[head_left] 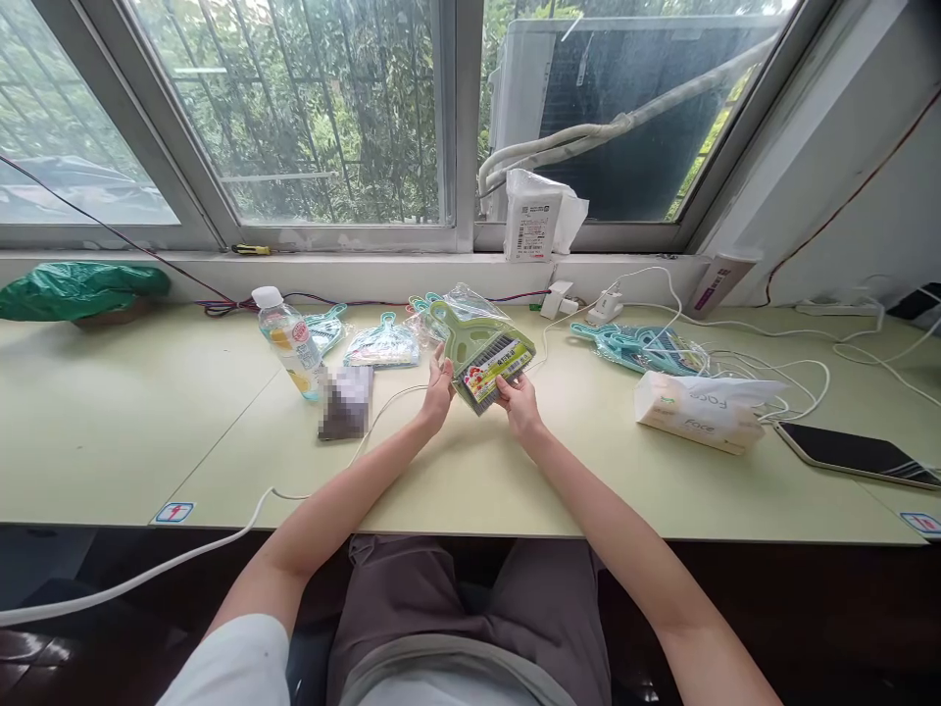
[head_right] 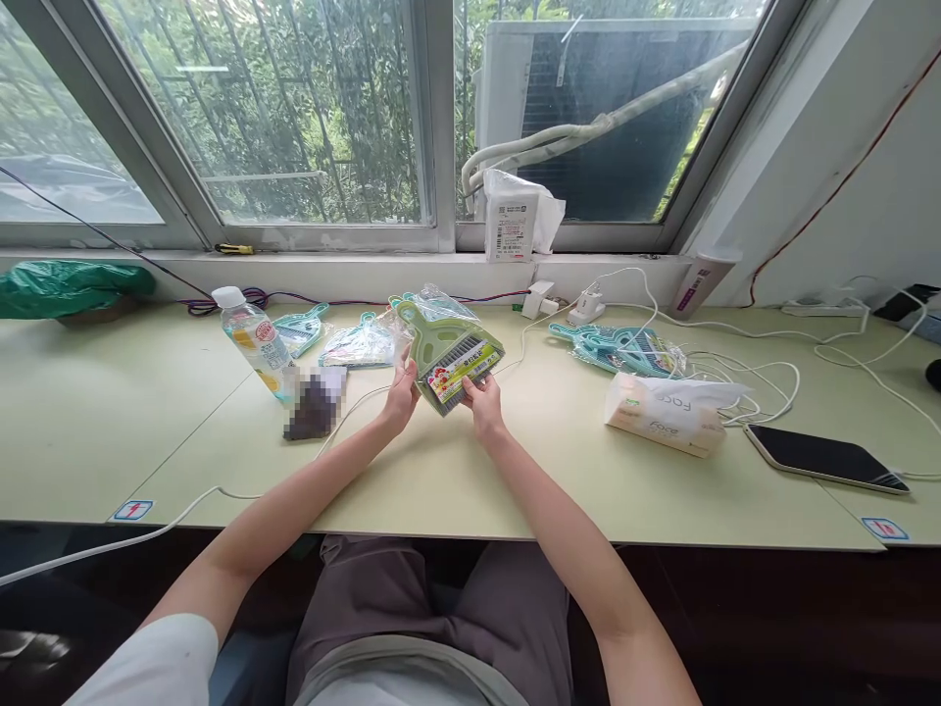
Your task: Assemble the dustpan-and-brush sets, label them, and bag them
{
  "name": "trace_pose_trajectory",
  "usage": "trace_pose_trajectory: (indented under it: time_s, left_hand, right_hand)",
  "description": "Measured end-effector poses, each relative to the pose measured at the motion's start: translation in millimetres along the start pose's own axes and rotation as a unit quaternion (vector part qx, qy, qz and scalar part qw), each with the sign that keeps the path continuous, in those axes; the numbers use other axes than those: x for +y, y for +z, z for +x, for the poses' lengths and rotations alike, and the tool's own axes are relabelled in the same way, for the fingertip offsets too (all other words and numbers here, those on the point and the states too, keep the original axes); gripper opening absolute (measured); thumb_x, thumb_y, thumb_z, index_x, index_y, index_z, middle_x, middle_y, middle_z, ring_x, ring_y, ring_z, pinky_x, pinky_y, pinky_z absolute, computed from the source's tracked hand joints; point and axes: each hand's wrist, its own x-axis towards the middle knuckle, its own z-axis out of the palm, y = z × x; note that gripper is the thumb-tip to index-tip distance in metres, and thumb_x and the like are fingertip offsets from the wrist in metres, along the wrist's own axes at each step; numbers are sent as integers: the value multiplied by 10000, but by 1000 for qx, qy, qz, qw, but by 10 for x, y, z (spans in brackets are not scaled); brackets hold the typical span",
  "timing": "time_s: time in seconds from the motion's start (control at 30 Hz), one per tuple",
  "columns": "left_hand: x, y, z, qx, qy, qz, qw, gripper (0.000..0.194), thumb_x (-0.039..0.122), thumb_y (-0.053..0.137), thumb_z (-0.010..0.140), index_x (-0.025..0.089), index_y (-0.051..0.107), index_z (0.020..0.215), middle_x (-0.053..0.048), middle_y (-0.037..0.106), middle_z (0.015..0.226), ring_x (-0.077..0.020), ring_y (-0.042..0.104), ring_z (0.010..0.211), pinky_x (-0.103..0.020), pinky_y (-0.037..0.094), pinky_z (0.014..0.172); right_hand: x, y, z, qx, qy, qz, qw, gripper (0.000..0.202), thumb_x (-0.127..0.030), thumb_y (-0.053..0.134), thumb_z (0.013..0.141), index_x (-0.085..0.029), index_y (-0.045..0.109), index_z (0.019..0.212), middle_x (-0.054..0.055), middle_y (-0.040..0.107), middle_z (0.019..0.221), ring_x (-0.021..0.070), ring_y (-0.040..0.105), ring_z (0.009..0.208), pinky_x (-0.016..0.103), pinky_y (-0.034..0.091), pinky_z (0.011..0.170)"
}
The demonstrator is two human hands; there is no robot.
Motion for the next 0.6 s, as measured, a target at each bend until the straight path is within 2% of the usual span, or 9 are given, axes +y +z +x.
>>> trace_pose_trajectory:
  time_s: [0.17,0.27,0.4,0.5,0.6]
  left_hand:
    - [-56,57,-48,-74,-80,6,994,691,487,638,822,322,300,1401,-58,485,1409,-246,528,1234,-444,458,1016]
    - [-74,67,-61,-97,-92,8,991,713,520,658,790,281,332,1377,-98,494,1395,-280,531,1224,-480,449,1004]
    - [-25,79,-76,-103,-43,41,993,793,487,709,751,260,314,1401,-120,520,1366,-300,524,1226,-496,419,1019]
    - [-36,87,-83,-57,13,94,994,862,418,753,719,214,293,1418,-139,524,1353,-302,479,1269,-468,366,1071]
    - [-117,79,-69,-21,62,133,989,866,417,723,745,205,248,1437,-134,453,1419,-286,396,1344,-427,298,1129]
  right_hand:
    - [-17,-34,9,32,-14,-10,999,350,-343,715,717,-228,530,991,37,683,1025,177,677,904,358,581,832]
    - [-19,-42,13,36,-24,-8,999,355,-336,718,710,-228,532,993,32,684,1024,175,673,900,352,588,809]
    - [-27,-11,1,31,-41,0,999,391,-370,739,691,-221,535,988,25,692,982,178,674,876,362,592,791]
    - [-33,16,-12,35,-62,-2,997,399,-382,755,674,-210,534,958,21,692,927,182,675,845,388,592,788]
    - [-38,33,-19,41,-73,-6,996,394,-380,754,672,-207,532,948,18,686,903,185,674,853,402,590,798]
